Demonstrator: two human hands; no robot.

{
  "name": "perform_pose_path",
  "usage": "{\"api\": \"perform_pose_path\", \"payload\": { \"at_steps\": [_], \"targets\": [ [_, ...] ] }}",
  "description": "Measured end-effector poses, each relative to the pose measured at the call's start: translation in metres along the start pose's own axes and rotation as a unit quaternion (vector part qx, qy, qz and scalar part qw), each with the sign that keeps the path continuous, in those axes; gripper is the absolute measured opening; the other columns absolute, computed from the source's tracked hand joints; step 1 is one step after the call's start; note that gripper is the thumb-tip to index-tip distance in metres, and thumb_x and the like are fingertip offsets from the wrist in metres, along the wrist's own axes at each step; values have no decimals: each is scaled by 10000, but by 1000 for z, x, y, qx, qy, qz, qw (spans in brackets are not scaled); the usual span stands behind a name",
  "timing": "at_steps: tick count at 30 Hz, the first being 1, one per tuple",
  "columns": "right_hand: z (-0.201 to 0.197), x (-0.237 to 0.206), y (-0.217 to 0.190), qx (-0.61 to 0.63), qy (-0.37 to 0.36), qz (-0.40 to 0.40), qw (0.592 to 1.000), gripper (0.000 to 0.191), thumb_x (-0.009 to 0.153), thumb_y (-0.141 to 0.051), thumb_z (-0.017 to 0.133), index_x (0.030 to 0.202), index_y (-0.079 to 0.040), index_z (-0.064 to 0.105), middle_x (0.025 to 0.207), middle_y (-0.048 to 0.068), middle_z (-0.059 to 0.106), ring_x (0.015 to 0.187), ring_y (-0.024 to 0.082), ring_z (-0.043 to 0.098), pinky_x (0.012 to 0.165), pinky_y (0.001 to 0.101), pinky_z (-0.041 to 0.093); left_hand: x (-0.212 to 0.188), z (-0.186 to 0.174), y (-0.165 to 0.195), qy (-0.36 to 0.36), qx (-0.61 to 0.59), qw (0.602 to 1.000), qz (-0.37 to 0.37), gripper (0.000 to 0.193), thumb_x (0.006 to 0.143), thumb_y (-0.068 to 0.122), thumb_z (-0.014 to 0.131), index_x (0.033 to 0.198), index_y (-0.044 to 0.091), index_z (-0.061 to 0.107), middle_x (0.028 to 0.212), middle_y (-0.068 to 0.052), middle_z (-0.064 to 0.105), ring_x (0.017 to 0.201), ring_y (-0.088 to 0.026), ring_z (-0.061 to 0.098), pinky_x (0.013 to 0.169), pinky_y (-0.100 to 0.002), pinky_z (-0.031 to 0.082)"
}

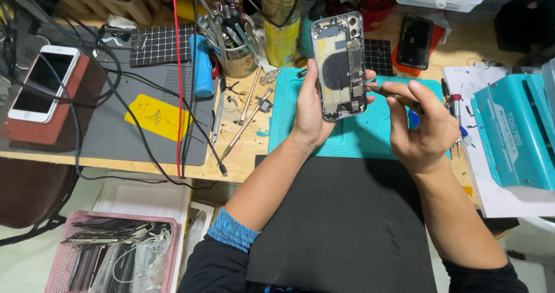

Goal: The person holds a disassembled smartphone midframe in one hand and uses a screwdriver to unscrew and re-tighten small screws along its edge, occasionally repositioning the phone and picking up screws from the mat. The work takes place on a cluttered electronics repair bench.

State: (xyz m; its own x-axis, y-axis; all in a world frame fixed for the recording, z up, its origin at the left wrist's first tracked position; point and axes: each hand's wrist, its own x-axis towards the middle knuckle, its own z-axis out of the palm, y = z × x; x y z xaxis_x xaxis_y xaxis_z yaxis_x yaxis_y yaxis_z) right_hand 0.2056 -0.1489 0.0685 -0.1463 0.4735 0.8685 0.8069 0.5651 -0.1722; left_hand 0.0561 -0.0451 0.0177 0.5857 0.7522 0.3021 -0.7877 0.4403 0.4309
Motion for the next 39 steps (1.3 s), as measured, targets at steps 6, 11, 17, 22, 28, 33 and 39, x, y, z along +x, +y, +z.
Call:
{"api": "perform_pose_path", "payload": {
  "at_steps": [6,11,17,22,28,33,39],
  "targets": [
    [1,1,-1,-8,-3,-3,1000,485,1037,194,706,1417,41,446,1136,247,739,1000,302,776,852,331,630,0,1,1,-5,7,1000,-4,728,1180,570,184,1474,-17,500,1299,-265,661,1164,-355,686,999,-497,602],
    [-1,1,-1,-3,-9,3,1000,488,1054,195,698,1436,38,440,1171,243,736,1022,301,776,875,323,634,-2,1,0,-4,18,1000,4,726,1185,572,189,1476,-16,502,1294,-263,666,1151,-349,688,988,-492,601],
    [0,1,-1,-6,-5,3,1000,492,1051,195,704,1435,38,439,1163,235,738,1015,297,776,866,322,628,-1,1,1,-9,12,1000,4,720,1185,571,189,1468,-9,509,1287,-252,671,1143,-336,696,984,-488,608],
    [0,2,0,-11,-6,-5,1000,489,1045,195,713,1431,41,455,1161,234,741,1009,297,778,857,321,635,-2,2,1,-3,19,1000,5,715,1182,571,188,1467,0,509,1282,-249,674,1144,-328,694,977,-487,607],
    [3,8,1,-34,-8,-24,999,535,949,132,817,1374,13,516,1073,236,724,937,305,744,798,334,614,-2,-2,-6,9,42,999,-2,729,1184,576,189,1441,-20,521,1274,-235,676,1172,-316,693,1014,-465,594],
    [5,20,0,-8,-1,1,1000,482,950,113,795,1362,-19,583,1039,143,761,923,262,731,732,324,553,-5,-3,-16,30,31,999,-33,728,1178,576,194,1421,-21,531,1259,-208,688,1125,-298,698,955,-479,611],
    [0,36,-2,36,-49,27,998,519,832,79,830,1287,28,585,1042,217,687,927,298,711,810,369,582,-2,-4,-15,54,30,998,-24,743,1143,605,166,1418,16,527,1238,-190,692,1105,-297,700,962,-472,602]
  ]
}}
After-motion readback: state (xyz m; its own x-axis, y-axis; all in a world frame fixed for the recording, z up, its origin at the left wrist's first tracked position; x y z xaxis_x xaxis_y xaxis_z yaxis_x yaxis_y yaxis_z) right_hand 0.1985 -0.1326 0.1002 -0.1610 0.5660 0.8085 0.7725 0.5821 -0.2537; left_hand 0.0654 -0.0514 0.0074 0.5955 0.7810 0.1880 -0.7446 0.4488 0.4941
